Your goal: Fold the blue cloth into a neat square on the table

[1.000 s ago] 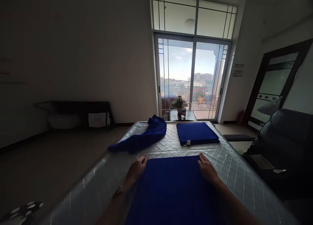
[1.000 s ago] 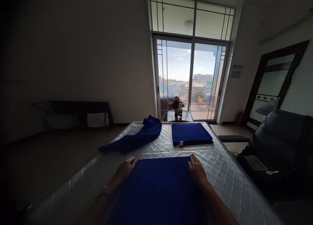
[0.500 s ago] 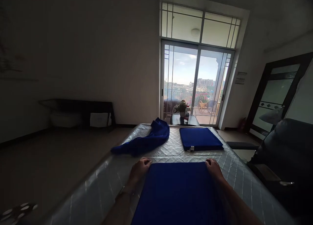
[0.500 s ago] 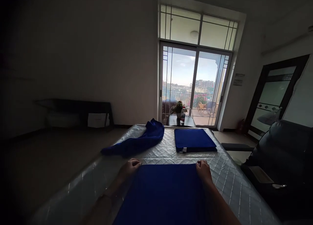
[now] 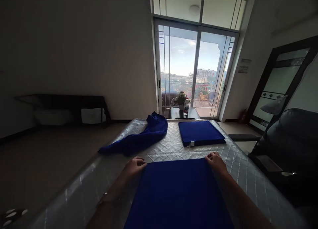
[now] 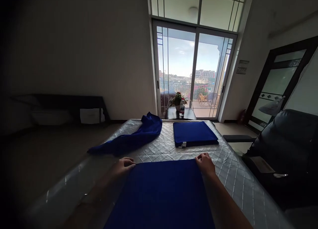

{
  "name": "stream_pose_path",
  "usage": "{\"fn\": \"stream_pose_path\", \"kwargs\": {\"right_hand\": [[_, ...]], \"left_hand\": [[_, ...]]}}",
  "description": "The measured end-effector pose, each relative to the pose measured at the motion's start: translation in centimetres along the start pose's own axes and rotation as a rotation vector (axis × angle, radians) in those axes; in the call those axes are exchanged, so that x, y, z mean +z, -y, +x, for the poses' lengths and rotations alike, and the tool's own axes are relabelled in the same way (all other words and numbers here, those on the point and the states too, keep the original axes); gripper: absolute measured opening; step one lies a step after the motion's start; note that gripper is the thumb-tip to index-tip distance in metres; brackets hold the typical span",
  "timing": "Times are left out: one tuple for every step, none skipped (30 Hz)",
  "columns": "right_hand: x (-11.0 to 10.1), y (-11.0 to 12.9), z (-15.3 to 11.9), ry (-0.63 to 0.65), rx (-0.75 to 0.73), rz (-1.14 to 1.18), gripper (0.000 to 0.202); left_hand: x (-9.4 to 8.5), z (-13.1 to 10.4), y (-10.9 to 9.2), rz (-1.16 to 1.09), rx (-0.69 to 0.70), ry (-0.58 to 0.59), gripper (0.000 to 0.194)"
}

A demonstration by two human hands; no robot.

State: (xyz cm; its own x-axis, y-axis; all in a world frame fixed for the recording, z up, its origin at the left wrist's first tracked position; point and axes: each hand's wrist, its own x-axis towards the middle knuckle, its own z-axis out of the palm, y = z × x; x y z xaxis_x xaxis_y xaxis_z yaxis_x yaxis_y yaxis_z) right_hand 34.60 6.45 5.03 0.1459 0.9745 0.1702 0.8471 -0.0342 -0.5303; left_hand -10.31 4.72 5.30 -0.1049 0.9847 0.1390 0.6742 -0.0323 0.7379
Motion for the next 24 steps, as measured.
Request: {"fn": "stream_pose_path", "kwargs": {"right_hand": [[0.0,0.0,0.0,0.006,-0.003,0.014,0.033],[-0.1,0.0,0.0,0.013,-0.004,0.036,0.032],[-0.2,-0.1,0.0,0.019,-0.002,0.064,0.030],[-0.2,0.0,0.0,0.025,0.000,0.093,0.029],[-0.3,0.0,0.0,0.030,0.003,0.121,0.027],[-0.4,0.0,0.0,0.034,0.006,0.145,0.026],[-0.6,0.1,0.0,0.035,0.008,0.165,0.026],[-0.7,0.2,-0.1,0.036,0.007,0.177,0.025],[-0.8,0.2,-0.1,0.035,0.006,0.189,0.025],[-0.9,0.3,-0.1,0.029,0.006,0.205,0.025],[-0.9,0.4,-0.2,0.021,0.005,0.226,0.025],[-0.9,0.5,-0.2,0.011,0.001,0.249,0.025],[-0.9,0.5,-0.2,-0.001,-0.006,0.275,0.025],[-0.9,0.6,-0.2,-0.014,-0.012,0.299,0.024],[-0.8,0.7,-0.2,-0.027,-0.019,0.320,0.024],[-0.6,0.8,-0.1,-0.036,-0.025,0.332,0.024],[-0.5,0.9,0.1,-0.043,-0.028,0.340,0.023],[-0.4,1.1,0.4,-0.048,-0.030,0.344,0.023],[-0.2,1.3,0.7,-0.051,-0.033,0.345,0.023],[-0.1,1.5,1.0,-0.055,-0.037,0.344,0.023],[0.0,1.7,1.4,-0.059,-0.042,0.344,0.024],[0.2,1.9,1.9,-0.065,-0.045,0.343,0.025],[0.3,2.0,2.3,-0.070,-0.048,0.342,0.026],[0.5,2.2,2.7,-0.074,-0.049,0.340,0.026]], "left_hand": [[0.0,0.1,-0.2,0.004,-0.010,0.001,0.025],[0.0,0.2,-0.4,0.010,-0.018,-0.001,0.022],[0.0,0.2,-0.5,0.020,-0.020,-0.004,0.020],[0.0,0.3,-0.7,0.033,-0.019,-0.006,0.018],[0.1,0.3,-0.8,0.048,-0.015,-0.008,0.016],[0.2,0.3,-1.0,0.064,-0.010,-0.009,0.015],[0.2,0.3,-1.1,0.076,-0.005,-0.005,0.016],[0.2,0.2,-1.2,0.085,-0.007,0.000,0.017],[0.2,0.1,-1.4,0.086,-0.013,0.007,0.019],[0.2,0.1,-1.5,0.075,-0.017,0.011,0.022],[0.2,0.0,-1.7,0.054,-0.023,0.013,0.025],[0.1,-0.1,-1.8,0.025,-0.030,0.010,0.027],[0.1,-0.2,-1.9,-0.006,-0.040,0.006,0.027],[0.0,-0.2,-1.9,-0.039,-0.048,0.001,0.027],[0.0,-0.3,-1.9,-0.071,-0.055,-0.003,0.027],[0.0,-0.3,-1.8,-0.097,-0.065,-0.014,0.027],[0.0,-0.2,-1.7,-0.118,-0.070,-0.026,0.027],[0.0,-0.1,-1.6,-0.132,-0.070,-0.042,0.027],[0.0,0.1,-1.4,-0.137,-0.068,-0.055,0.028],[0.0,0.4,-1.3,-0.132,-0.070,-0.068,0.028],[0.0,0.7,-1.3,-0.121,-0.076,-0.077,0.028],[0.0,1.1,-1.3,-0.108,-0.084,-0.082,0.029],[0.0,1.6,-1.4,-0.094,-0.094,-0.088,0.031],[0.1,2.1,-1.6,-0.080,-0.106,-0.095,0.032]]}}
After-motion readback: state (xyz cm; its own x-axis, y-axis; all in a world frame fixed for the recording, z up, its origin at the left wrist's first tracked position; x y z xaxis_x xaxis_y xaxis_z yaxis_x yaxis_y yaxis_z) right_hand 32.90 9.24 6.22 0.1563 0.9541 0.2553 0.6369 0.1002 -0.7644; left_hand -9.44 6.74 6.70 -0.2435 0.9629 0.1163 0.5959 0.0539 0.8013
